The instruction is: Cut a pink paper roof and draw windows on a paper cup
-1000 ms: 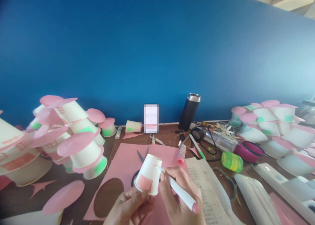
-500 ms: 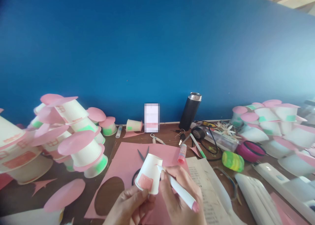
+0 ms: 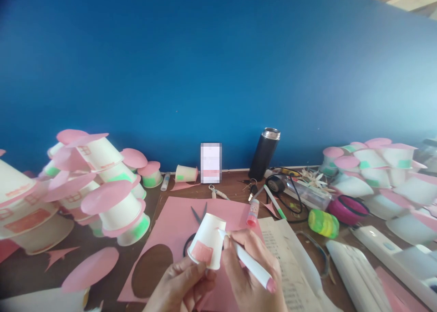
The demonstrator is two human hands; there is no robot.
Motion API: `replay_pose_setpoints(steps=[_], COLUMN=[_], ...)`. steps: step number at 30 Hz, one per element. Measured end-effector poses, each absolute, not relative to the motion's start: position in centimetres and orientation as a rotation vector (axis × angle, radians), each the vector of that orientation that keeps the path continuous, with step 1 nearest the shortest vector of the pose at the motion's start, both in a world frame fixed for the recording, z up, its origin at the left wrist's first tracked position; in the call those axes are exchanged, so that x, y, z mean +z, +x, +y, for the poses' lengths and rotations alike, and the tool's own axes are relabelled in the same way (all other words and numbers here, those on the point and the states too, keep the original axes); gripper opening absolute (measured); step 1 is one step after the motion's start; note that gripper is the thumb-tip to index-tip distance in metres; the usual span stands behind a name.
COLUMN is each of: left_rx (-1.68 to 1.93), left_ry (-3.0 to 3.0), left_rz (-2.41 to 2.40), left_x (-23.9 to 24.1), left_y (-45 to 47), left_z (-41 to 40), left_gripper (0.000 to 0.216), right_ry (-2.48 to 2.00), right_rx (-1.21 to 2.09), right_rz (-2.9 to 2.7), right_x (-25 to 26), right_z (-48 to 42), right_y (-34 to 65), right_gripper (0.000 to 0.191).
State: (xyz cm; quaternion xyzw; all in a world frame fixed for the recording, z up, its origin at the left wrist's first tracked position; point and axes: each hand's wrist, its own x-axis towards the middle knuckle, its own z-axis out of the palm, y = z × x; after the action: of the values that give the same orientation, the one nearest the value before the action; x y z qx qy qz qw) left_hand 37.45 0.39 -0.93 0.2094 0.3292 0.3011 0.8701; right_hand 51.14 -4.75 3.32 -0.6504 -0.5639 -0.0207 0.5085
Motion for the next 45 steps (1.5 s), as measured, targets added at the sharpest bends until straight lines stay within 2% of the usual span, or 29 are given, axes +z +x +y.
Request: replay_pose_setpoints(steps=[45], left_rx=[0.672], left_ry=[0.432], left_rz=[0.687], left_x=[-1.09], left_y=[37.47], left_z=[0.22], left_gripper=[0.031], right_ry=[-1.579], right_rx=[-0.027], right_rz=[-1.399], right_x=[3.5], right_z=[-4.88], right_y=[50.88], right_gripper=[0.012])
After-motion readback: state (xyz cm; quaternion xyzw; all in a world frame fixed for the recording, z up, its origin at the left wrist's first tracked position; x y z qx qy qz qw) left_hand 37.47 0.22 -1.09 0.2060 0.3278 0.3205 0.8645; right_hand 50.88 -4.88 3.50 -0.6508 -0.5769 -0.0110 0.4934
